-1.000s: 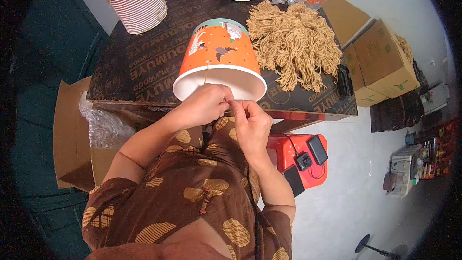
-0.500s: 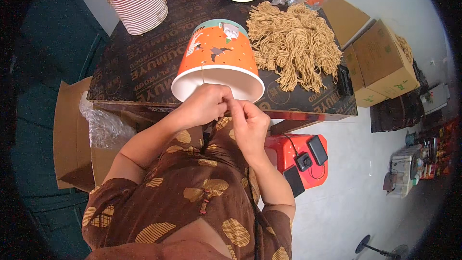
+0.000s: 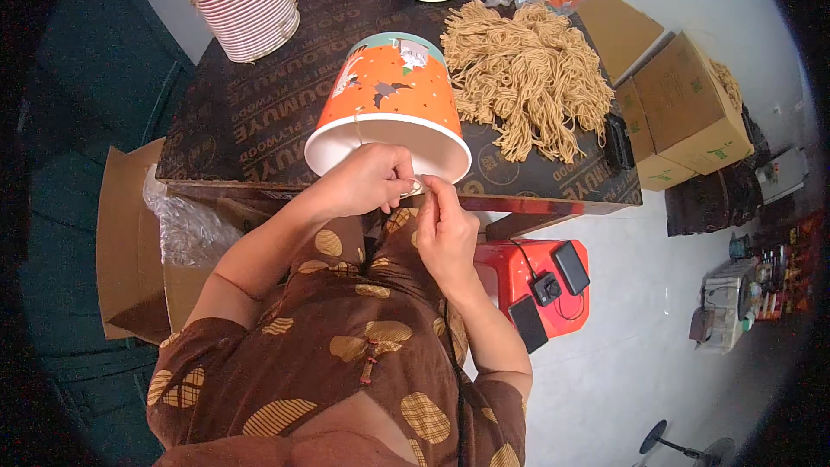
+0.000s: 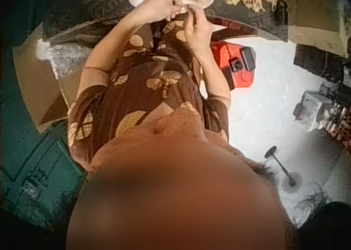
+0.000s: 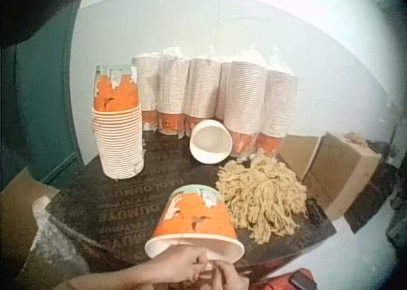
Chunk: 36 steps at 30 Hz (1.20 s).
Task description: Threading a string handle through pre-punched holes in a decorative paper bucket.
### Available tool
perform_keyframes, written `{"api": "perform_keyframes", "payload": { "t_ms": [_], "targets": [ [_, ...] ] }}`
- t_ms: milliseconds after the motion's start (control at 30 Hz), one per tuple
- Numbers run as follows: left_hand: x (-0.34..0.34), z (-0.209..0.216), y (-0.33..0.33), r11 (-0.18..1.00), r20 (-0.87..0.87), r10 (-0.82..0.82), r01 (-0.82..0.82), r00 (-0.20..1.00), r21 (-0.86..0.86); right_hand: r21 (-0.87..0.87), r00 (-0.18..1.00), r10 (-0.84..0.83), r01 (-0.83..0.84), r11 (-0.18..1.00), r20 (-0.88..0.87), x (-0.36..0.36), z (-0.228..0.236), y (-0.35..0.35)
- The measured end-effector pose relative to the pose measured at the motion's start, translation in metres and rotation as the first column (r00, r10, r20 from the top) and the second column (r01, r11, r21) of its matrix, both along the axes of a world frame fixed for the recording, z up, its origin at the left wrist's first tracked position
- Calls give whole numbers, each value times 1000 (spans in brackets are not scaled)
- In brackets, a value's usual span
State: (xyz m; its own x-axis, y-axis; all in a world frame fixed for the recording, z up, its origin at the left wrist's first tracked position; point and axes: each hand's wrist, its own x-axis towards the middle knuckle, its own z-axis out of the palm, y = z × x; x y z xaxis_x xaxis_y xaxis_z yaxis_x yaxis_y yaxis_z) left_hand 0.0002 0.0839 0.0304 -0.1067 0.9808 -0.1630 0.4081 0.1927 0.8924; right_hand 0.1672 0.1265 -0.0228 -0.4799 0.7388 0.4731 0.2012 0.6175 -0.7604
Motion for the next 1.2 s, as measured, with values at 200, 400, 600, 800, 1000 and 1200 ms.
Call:
{"api": "perform_keyframes", "payload": {
  "t_ms": [200, 400, 600, 800, 1000, 1200],
  "targets": [
    [1, 1, 0, 1000, -22, -3, 3, 1000, 17, -133, 997, 28, -37, 990, -73, -4, 2, -8],
    [2, 4, -1, 997, -138, -11, 21, 990, 76, -134, 977, 193, -204, 970, -88, 2, 7, -12],
    [1, 4, -1, 999, -73, 5, -2, 997, 36, 100, 994, 105, -106, 989, 13, 10, 5, -8],
    [1, 3, -1, 999, -73, 8, -5, 997, 38, 164, 998, -51, 57, 985, -44, -1, -8, -2],
    [1, 7, -2, 1000, -80, 0, 3, 997, 27, 160, 1000, -18, 20, 987, -16, -5, -6, -2],
    [0, 0, -1, 999, -64, -5, 8, 998, 46, 161, 999, -29, 32, 986, -24, -10, -10, -1]
  ]
}}
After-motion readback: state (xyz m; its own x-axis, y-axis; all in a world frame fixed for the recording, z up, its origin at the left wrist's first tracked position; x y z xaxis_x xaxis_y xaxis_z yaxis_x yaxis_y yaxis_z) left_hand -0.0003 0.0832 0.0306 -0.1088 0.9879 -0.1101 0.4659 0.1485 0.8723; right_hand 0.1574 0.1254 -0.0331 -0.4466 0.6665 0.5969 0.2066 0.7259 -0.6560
